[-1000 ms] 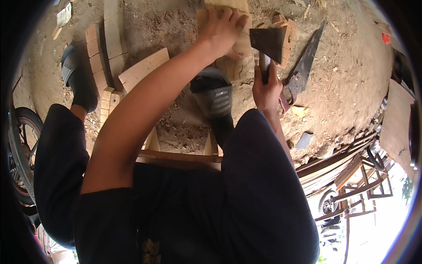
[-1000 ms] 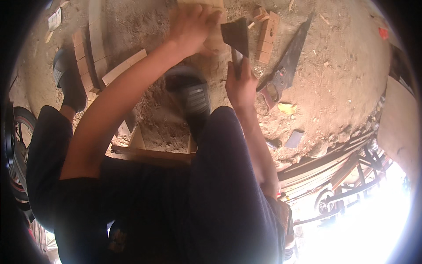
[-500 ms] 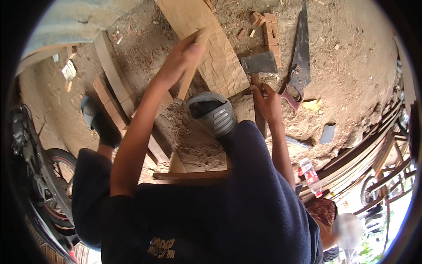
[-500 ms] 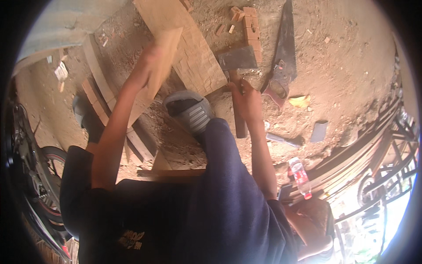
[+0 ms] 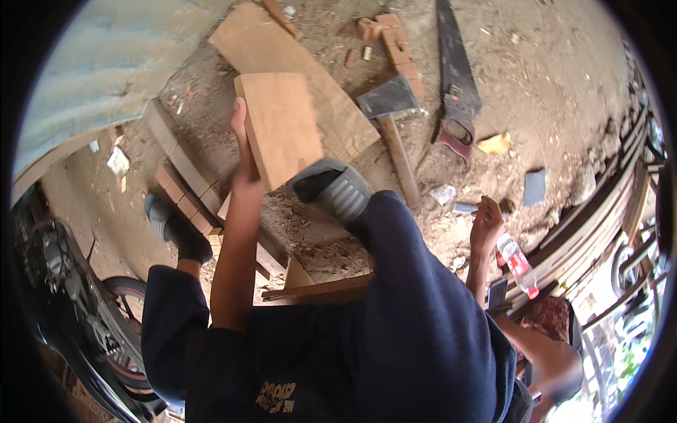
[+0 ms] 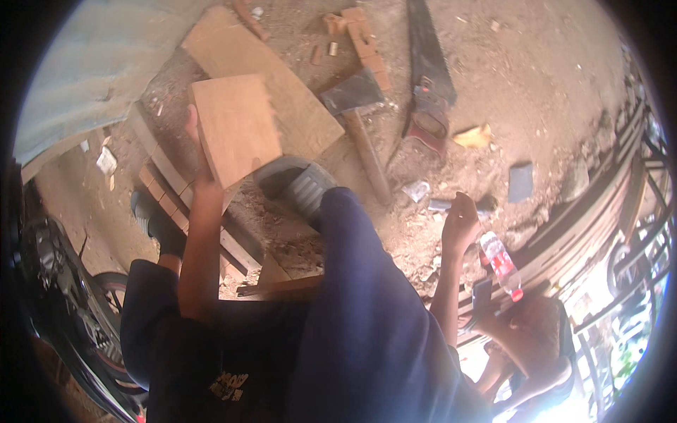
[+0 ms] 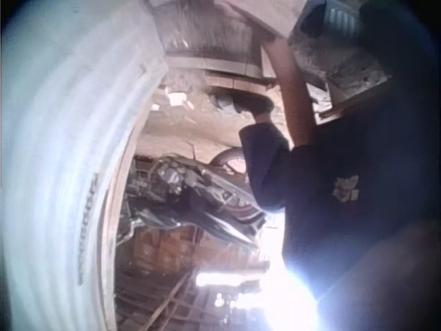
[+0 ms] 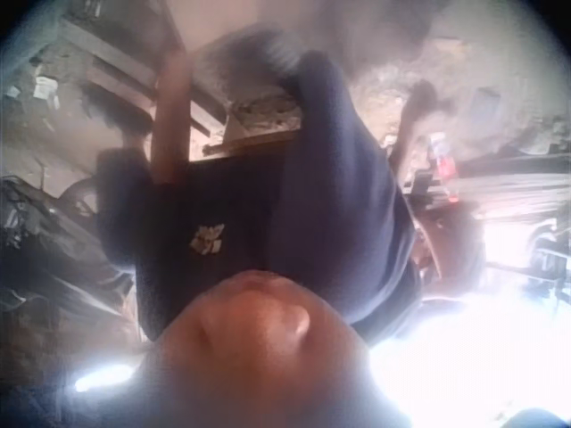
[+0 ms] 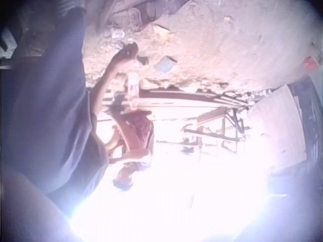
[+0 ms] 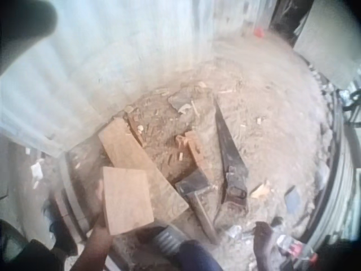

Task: The person sits on the ground and uses a small axe to carve and shape a rectangular wooden block. They repeatedly strike the wood, rotate it, and inspect the carved surfaces while working in a cluttered workshop.

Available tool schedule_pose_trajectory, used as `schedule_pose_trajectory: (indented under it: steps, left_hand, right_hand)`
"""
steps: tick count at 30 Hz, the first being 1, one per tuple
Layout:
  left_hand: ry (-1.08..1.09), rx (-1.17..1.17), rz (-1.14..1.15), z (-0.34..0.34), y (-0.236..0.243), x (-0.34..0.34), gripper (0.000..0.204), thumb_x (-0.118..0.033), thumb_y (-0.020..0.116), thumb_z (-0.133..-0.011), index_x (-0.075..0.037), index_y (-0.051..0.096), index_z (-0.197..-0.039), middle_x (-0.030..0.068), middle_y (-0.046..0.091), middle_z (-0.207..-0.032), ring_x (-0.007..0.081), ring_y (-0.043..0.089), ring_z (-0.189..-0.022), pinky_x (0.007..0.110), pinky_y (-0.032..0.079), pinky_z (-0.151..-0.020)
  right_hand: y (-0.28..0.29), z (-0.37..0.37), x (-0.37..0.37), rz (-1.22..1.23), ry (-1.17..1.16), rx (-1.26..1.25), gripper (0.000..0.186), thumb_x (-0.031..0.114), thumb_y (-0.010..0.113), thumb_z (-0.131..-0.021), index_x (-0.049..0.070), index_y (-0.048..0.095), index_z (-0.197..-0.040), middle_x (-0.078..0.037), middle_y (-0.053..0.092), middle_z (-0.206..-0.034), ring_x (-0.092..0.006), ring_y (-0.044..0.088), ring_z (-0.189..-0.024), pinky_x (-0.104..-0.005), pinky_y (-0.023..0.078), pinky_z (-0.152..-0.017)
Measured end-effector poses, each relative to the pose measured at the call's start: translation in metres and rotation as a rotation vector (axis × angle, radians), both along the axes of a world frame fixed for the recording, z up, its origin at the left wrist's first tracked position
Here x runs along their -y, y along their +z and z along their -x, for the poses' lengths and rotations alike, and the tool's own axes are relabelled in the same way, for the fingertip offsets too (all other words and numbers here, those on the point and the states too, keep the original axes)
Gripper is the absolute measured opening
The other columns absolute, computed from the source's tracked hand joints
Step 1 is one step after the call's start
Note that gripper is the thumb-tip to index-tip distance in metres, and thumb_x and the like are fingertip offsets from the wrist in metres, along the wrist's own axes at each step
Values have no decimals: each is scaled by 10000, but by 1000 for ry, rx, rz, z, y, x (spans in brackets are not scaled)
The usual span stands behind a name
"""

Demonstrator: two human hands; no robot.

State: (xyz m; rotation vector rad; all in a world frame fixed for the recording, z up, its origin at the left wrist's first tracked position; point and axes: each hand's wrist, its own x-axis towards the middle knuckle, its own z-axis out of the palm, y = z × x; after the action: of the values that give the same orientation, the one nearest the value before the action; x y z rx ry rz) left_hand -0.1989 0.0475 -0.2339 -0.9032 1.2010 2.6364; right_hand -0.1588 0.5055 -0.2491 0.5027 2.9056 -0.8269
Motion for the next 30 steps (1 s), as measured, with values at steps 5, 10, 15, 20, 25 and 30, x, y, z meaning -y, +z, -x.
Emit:
schedule_pose_trajectory:
  steps: [5,10,15,20,25,30]
  left_hand:
    - [46,420,1021,9,0,5,1084,-684,663,-769,3,256,-1503,317,412,-1412,374,438,-1322,480,447,-1023]
    - [-282,734,1171,27,-30,9,1245,-774,672,-683,35,201,-1503,358,307,-1431,481,456,-1270,536,474,-989]
    - [-440,908,1051,30,-14,-9,1278,-851,600,-670,59,222,-1483,345,257,-1449,468,501,-1218,421,645,-639]
    - [-467,727,1092,12,-28,19,1021,-692,701,-742,121,456,-1308,334,562,-1181,351,696,-890,353,616,-482]
    - [-344,725,924,-5,-27,24,811,-525,740,-803,150,523,-1195,288,646,-1009,293,696,-566,343,594,-438]
    - [-172,569,932,-17,-24,20,755,-423,709,-869,194,468,-1230,324,639,-993,321,707,-603,355,602,-455]
  right_hand:
    - [-28,-41,-57,-77,-37,24,238,93,574,-924,-1,676,-1116,-140,727,-894,-194,714,-749,-305,558,-648]
    - [-6,-44,-14,-41,32,123,195,93,608,-915,5,702,-1061,-199,706,-1014,-279,721,-830,-368,558,-714]
    - [-11,-35,33,68,24,90,180,71,609,-912,8,704,-1051,-199,697,-994,-307,697,-796,-379,534,-710]
    - [-31,-19,55,15,64,149,172,91,620,-903,7,701,-1030,-218,694,-942,-362,680,-811,-401,520,-725]
    - [-48,-12,51,-19,-7,116,216,173,679,-855,6,729,-982,-228,692,-803,-350,699,-732,-405,514,-662]
    - [-36,1,51,-114,85,238,263,190,716,-805,30,753,-1009,-194,733,-901,-254,722,-751,-350,541,-692]
